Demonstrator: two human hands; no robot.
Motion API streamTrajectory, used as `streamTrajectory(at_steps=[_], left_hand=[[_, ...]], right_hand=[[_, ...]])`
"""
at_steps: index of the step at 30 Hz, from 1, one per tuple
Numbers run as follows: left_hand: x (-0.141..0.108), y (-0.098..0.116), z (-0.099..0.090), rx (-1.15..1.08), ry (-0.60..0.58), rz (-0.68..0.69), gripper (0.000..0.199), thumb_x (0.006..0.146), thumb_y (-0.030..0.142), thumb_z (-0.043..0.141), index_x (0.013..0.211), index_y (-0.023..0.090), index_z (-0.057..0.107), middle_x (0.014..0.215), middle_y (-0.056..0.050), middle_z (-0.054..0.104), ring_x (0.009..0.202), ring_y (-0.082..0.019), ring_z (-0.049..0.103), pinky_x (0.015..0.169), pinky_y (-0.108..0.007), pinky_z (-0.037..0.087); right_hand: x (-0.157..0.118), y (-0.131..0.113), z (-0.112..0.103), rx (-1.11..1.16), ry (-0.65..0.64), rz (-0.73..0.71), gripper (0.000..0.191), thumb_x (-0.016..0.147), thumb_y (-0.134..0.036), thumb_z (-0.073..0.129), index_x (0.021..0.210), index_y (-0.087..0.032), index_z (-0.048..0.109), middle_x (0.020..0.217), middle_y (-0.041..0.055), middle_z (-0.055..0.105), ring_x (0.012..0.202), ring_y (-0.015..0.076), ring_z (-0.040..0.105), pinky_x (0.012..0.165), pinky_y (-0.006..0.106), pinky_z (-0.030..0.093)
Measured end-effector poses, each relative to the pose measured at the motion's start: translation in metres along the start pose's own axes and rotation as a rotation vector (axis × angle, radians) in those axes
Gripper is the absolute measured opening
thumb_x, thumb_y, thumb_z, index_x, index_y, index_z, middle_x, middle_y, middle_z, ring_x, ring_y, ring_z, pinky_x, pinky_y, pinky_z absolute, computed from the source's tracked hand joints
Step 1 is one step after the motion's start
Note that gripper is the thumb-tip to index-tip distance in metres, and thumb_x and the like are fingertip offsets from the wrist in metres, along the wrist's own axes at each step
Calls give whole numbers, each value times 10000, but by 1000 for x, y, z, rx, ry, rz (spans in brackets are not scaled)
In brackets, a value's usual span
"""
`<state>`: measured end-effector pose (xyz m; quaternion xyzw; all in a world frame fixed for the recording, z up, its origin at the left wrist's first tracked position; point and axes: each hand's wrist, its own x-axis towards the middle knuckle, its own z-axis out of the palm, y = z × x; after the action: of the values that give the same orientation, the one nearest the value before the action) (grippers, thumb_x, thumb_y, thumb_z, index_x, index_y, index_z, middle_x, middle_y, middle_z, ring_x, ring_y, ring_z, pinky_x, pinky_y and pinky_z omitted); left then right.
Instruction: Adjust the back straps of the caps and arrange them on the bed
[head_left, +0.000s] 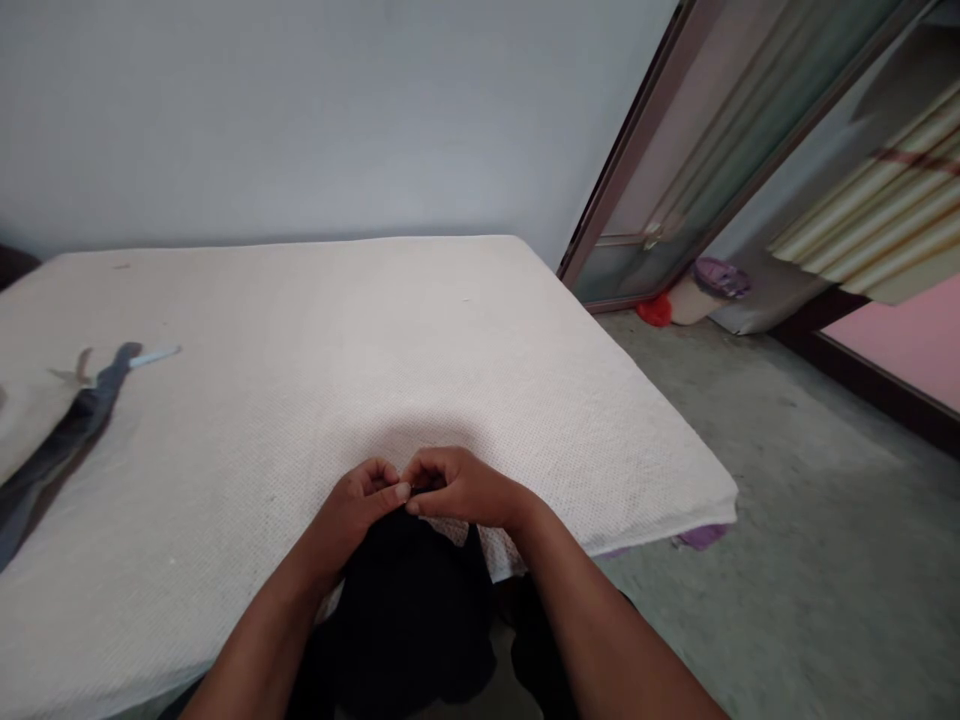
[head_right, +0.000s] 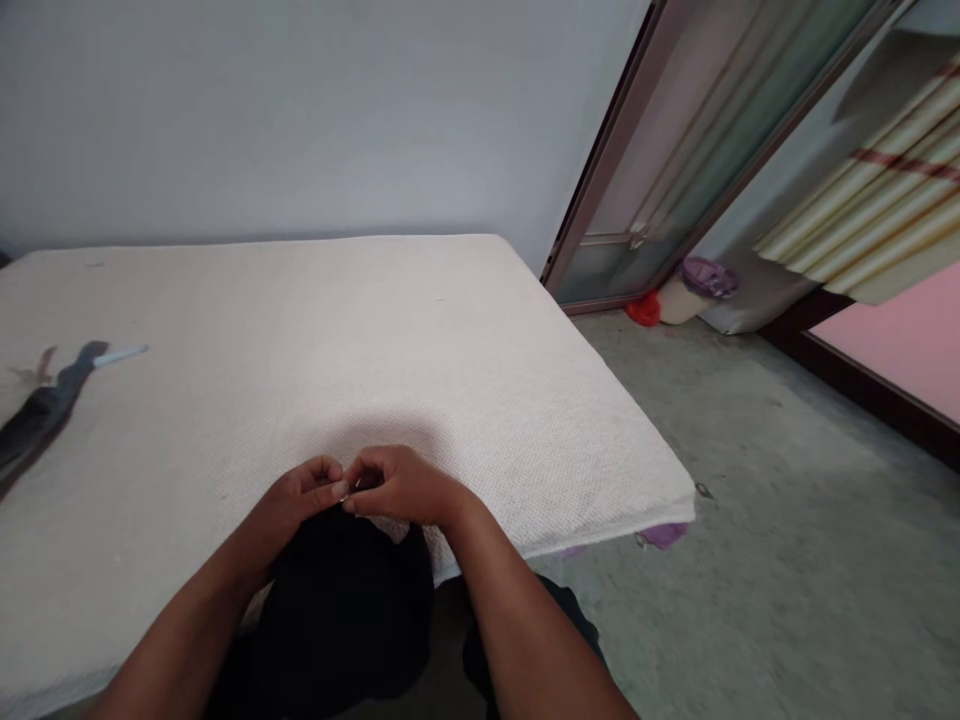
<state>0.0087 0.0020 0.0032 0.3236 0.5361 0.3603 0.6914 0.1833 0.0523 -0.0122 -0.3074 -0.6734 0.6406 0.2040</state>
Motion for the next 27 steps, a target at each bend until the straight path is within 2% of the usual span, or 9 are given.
streamTrajectory(at_steps=[5,12,18,23,27], left_hand=[[0,-1,0,-40,0,-8,271,682,286,734,751,195,489,586,54,581,487,-72,501,475,-173,352],[0,0,2,-85,16,-17,274,679,329,732,738,199,498,539,63,558,438,-75,456,444,-176,312],[-4,6,4,30,112,57,198,785,375,585,762,178,596,629,28,572,549,-106,484,529,-210,363],[-4,3,-1,46,33,44,127,790,283,530,793,180,603,623,24,560,537,-106,458,510,-212,338],[-4,0,-2,-13,13,68,87,762,220,545,826,183,590,646,24,575,542,-99,471,524,-207,346]], right_hand=[[0,-1,2,53,-3,18,196,711,-256,674,875,-166,616,790,2,608,726,119,548,673,259,428],[-1,-2,2,155,-3,18,204,708,-270,692,865,-166,612,771,-2,596,711,113,540,664,257,429],[-3,-3,-1,204,18,20,228,707,-283,700,877,-154,620,762,-1,589,682,99,517,642,243,411],[-4,-3,-1,196,30,39,189,711,-253,683,851,-147,615,735,-3,581,669,97,514,637,244,402],[-5,-3,-1,167,47,46,206,711,-275,687,859,-154,612,703,-18,552,634,87,485,600,230,383]])
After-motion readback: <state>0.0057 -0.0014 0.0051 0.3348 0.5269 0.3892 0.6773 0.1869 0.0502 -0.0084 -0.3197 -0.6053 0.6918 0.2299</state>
